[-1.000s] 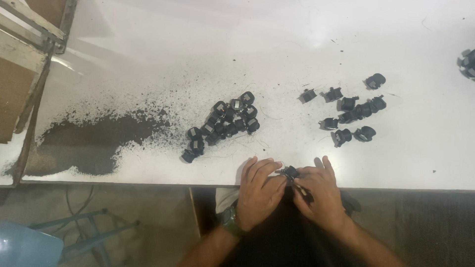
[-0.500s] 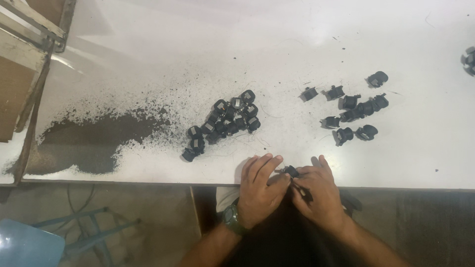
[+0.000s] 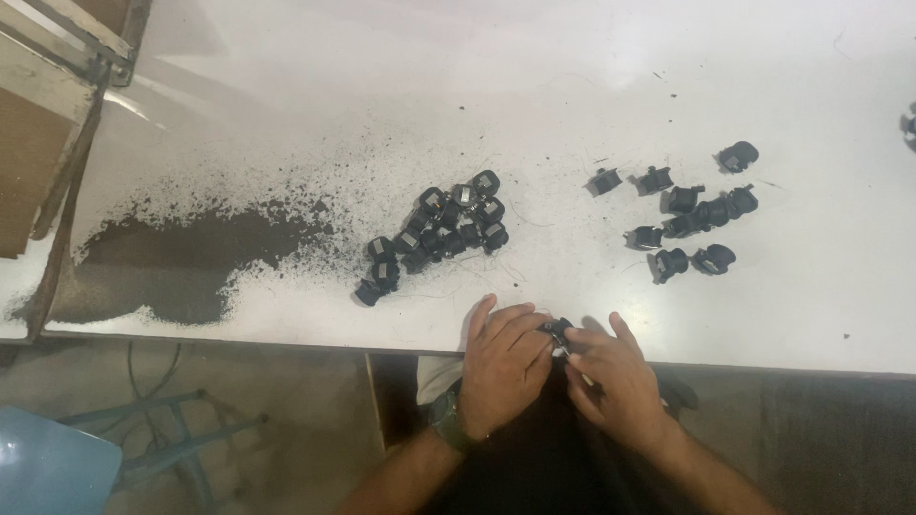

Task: The person picks up black plastic electrical switch components one at a time from a pile on the workbench, uses a small pointed hand tool to work on each part, and places the finished part onto a growing pile on the table. The person repeats this assembly cycle continuously across the episode.

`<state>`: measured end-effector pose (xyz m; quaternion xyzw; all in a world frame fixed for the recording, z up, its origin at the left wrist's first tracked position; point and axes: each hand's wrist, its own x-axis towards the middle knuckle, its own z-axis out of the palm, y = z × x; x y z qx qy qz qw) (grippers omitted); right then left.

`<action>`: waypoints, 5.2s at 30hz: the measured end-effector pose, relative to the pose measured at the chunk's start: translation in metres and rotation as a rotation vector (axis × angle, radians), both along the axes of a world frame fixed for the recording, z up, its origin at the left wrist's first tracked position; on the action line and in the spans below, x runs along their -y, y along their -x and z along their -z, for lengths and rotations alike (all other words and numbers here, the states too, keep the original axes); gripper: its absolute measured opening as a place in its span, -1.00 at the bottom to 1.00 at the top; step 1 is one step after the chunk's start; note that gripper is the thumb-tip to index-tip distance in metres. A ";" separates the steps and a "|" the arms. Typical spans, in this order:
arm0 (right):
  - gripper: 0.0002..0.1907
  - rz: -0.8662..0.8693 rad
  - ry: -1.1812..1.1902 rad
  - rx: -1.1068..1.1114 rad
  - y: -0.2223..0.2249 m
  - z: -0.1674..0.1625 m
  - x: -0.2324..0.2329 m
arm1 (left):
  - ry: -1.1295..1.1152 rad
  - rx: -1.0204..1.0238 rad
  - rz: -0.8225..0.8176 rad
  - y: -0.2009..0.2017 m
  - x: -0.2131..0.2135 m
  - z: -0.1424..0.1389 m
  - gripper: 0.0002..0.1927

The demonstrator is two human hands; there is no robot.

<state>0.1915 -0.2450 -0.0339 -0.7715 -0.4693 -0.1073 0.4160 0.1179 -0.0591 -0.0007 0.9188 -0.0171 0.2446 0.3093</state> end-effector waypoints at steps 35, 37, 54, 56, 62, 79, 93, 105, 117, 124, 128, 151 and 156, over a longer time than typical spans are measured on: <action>-0.59 0.166 0.204 -0.016 -0.010 -0.042 -0.007 | 0.213 -0.055 0.017 0.005 -0.014 -0.039 -0.88; -0.59 0.171 0.193 -0.014 -0.011 -0.041 -0.006 | 0.144 0.001 0.027 0.003 -0.013 -0.039 -0.87; -0.54 0.083 0.248 -0.002 -0.019 -0.038 -0.001 | 0.183 -0.047 0.026 -0.012 0.005 -0.035 -0.85; -0.54 0.085 0.272 -0.003 -0.019 -0.037 0.000 | 0.254 -0.045 0.002 -0.011 0.003 -0.038 -0.86; -0.56 0.119 0.232 -0.028 -0.017 -0.038 -0.003 | 0.321 -0.142 0.026 -0.003 -0.006 -0.036 -0.87; -0.60 0.084 -0.078 -0.066 0.017 -0.020 -0.005 | 0.528 -0.234 0.037 0.012 0.002 -0.030 -0.90; -0.66 0.242 0.079 0.084 -0.023 -0.037 0.006 | 0.167 -0.433 0.022 0.017 -0.019 -0.044 -0.90; -0.76 0.232 -0.048 -0.052 -0.032 -0.059 0.008 | -0.284 -0.022 0.232 0.000 -0.031 -0.066 -0.37; -0.75 0.291 -0.052 -0.214 -0.031 -0.056 0.016 | -0.423 -0.281 -0.110 -0.070 -0.061 -0.058 -0.85; -0.63 0.155 0.172 0.021 -0.034 -0.061 0.009 | -0.110 -0.287 0.075 -0.045 -0.045 -0.061 -0.80; -0.50 0.142 0.211 0.040 -0.028 -0.065 -0.015 | 0.016 -0.377 0.181 -0.044 -0.037 -0.066 -0.82; -0.53 0.242 0.216 0.014 -0.023 -0.052 -0.027 | -0.270 0.043 0.092 0.011 -0.024 -0.039 -0.63; -0.57 0.231 0.241 0.010 -0.023 -0.057 -0.026 | -0.319 0.054 0.130 -0.016 -0.016 -0.040 -0.66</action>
